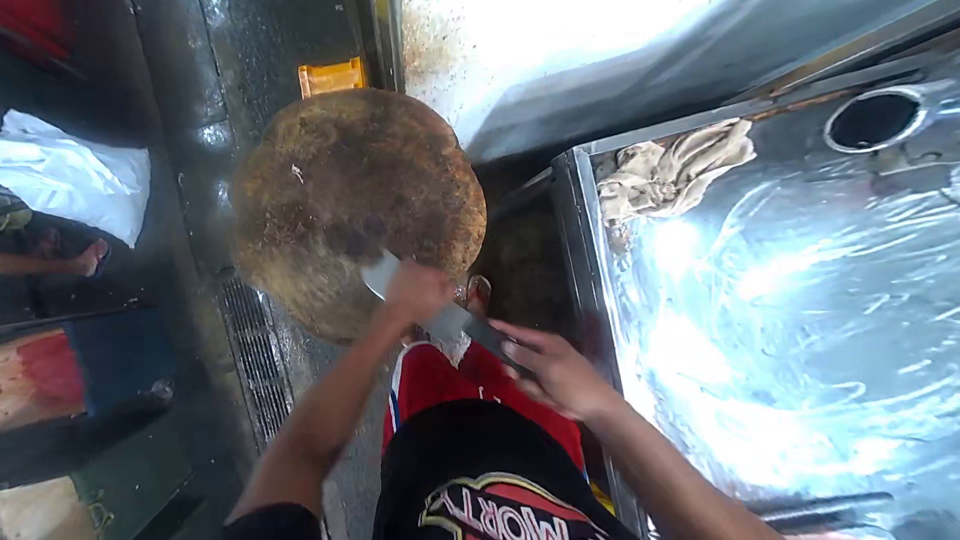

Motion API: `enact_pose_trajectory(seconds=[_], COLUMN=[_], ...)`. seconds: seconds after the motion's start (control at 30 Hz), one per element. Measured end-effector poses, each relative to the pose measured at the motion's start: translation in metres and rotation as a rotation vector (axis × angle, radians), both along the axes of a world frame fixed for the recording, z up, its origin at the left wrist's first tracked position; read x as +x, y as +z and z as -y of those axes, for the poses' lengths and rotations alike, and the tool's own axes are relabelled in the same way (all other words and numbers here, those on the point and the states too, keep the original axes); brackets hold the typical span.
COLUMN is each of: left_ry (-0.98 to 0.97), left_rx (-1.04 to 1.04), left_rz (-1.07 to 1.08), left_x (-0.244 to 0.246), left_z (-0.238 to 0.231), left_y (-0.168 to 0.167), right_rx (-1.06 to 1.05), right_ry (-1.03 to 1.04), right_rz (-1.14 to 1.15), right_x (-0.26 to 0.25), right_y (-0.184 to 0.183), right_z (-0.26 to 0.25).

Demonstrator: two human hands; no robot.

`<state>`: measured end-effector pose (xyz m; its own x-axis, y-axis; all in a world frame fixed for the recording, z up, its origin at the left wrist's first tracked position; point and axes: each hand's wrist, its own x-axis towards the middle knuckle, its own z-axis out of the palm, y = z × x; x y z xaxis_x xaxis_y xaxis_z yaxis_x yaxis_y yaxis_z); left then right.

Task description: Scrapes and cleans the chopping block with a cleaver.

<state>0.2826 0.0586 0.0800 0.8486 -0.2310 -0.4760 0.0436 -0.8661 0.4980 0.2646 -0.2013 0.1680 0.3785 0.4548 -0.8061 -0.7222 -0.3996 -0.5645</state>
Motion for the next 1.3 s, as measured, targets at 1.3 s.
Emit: enact_pose_trajectory(seconds=[1.3], left_ry=[-0.057], left_rx=[0.011], left_rz=[0.109], left_x=[0.023], left_z=[-0.014], left_y=[-0.01], right_rx=[-0.028], right_ry=[-0.064], right_rz=[0.071], right_x=[0.004], right_y=[0.003], right_z=[-0.02])
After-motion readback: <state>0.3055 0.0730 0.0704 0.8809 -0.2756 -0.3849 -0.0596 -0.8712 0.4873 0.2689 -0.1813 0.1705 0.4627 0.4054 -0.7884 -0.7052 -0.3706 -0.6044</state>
